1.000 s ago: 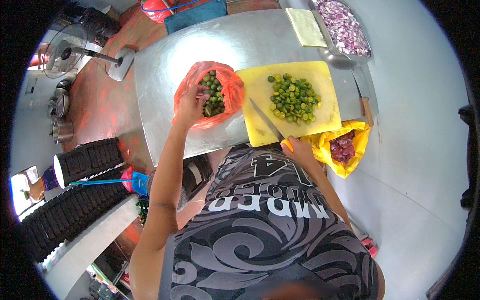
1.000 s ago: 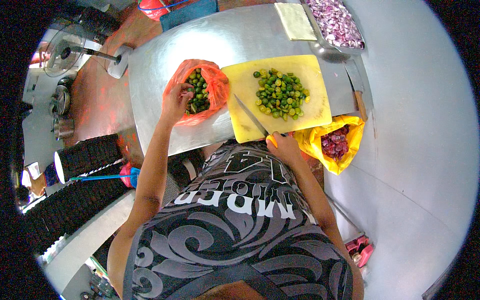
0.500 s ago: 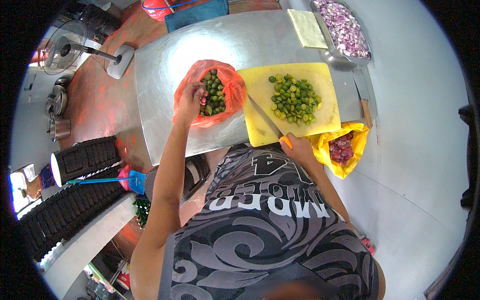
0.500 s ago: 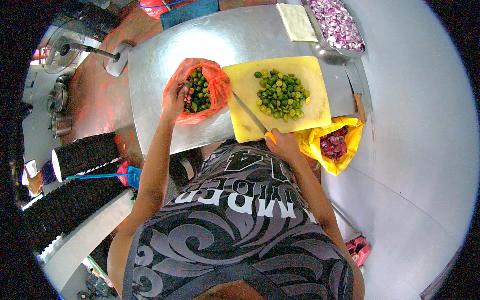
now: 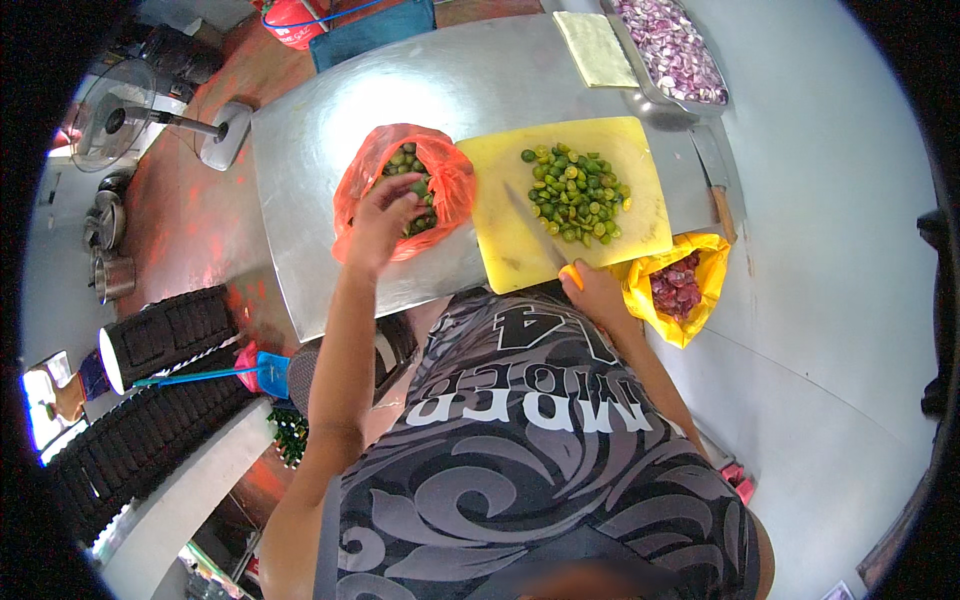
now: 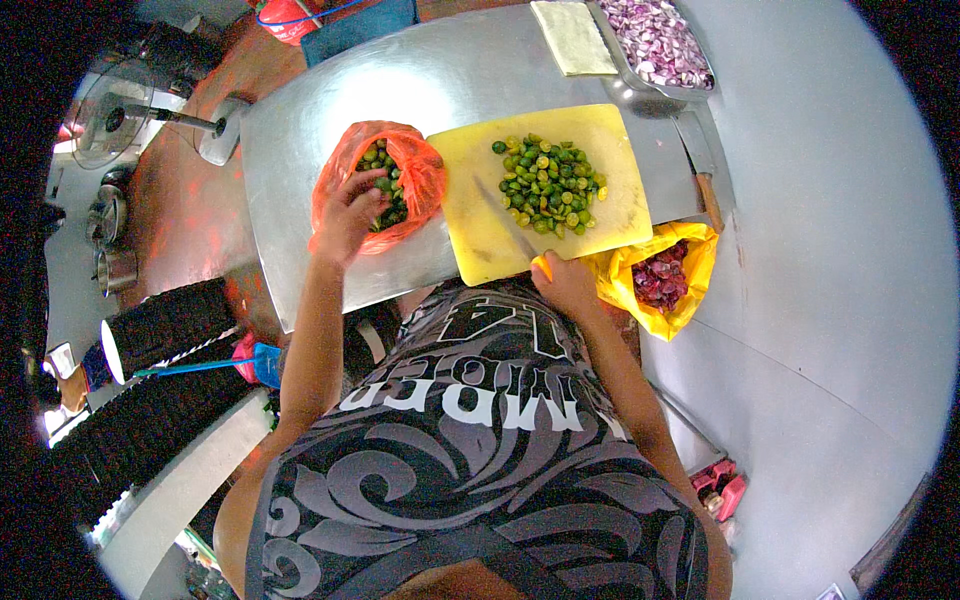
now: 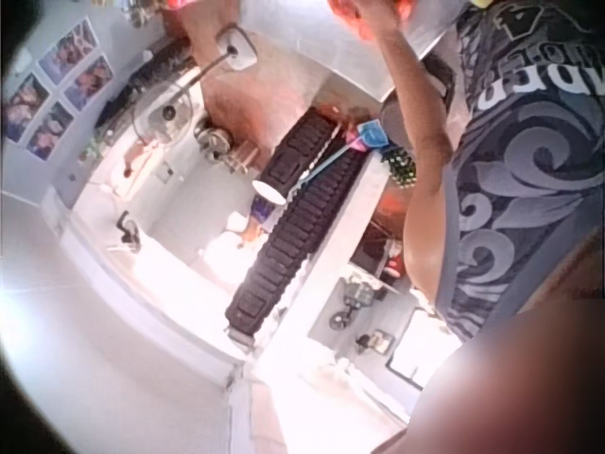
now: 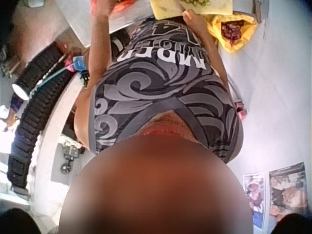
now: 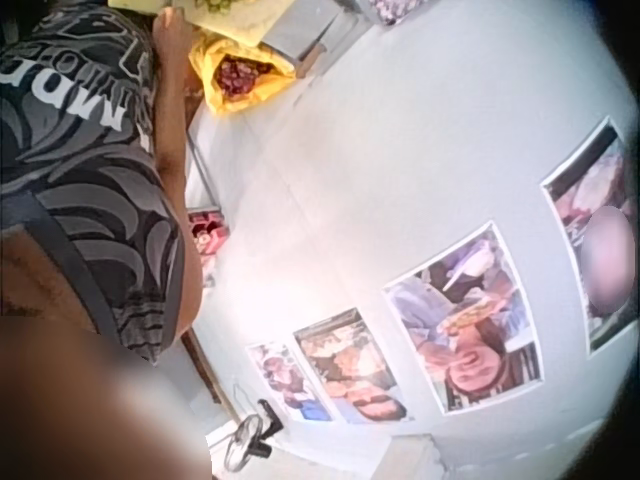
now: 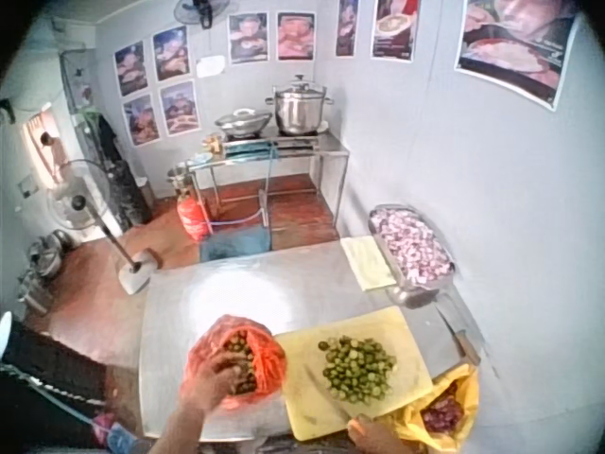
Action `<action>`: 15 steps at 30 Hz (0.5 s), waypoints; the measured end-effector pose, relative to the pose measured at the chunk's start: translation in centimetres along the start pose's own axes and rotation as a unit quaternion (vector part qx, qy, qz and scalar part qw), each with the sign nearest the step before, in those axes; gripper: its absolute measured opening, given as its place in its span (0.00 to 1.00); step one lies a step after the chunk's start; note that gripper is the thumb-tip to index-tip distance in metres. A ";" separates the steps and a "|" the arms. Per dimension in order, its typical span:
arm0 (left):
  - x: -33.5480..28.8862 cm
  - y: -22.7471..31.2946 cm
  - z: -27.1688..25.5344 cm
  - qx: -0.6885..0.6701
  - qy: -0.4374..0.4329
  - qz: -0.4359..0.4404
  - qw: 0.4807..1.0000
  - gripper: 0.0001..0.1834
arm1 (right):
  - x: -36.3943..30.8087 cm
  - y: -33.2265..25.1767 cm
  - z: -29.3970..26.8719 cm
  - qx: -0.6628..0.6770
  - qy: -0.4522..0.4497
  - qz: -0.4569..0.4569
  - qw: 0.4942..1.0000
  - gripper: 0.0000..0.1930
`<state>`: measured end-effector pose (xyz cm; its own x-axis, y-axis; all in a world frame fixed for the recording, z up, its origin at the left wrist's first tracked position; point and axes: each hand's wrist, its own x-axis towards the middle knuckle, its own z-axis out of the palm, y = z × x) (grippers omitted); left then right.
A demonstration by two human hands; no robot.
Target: The person repeatedly picks small green vegetables from a red plastic bag and chops them on a yellow cutting board using a knife. The chopped pieces accumulate on the board throughout the clip.
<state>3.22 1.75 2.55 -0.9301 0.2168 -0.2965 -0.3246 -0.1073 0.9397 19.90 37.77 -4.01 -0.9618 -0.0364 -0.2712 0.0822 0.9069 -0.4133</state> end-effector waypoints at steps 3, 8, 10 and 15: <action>-0.4 -3.1 4.4 -0.190 -0.057 -0.117 0.973 0.20 | 0.2 0.2 -1.1 -0.030 0.021 0.007 0.999 0.18; 0.2 -7.9 9.8 -0.179 -0.104 -0.121 0.971 0.18 | -0.9 -1.1 -1.9 -0.032 0.029 -0.014 0.999 0.18; 0.4 -9.0 10.7 -0.082 -0.096 -0.075 0.989 0.17 | -1.5 -1.5 -2.0 -0.031 0.020 0.004 0.999 0.18; 0.2 -10.2 11.6 0.239 -0.062 0.114 0.962 0.17 | -2.1 -1.8 -2.2 -0.041 0.007 0.013 0.999 0.18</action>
<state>8.33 14.17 -5.15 -0.9303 0.3583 -0.0786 0.0291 0.2858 0.9578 21.23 37.14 -0.79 -0.9631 -0.0080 -0.2689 0.0854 0.9388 -0.3337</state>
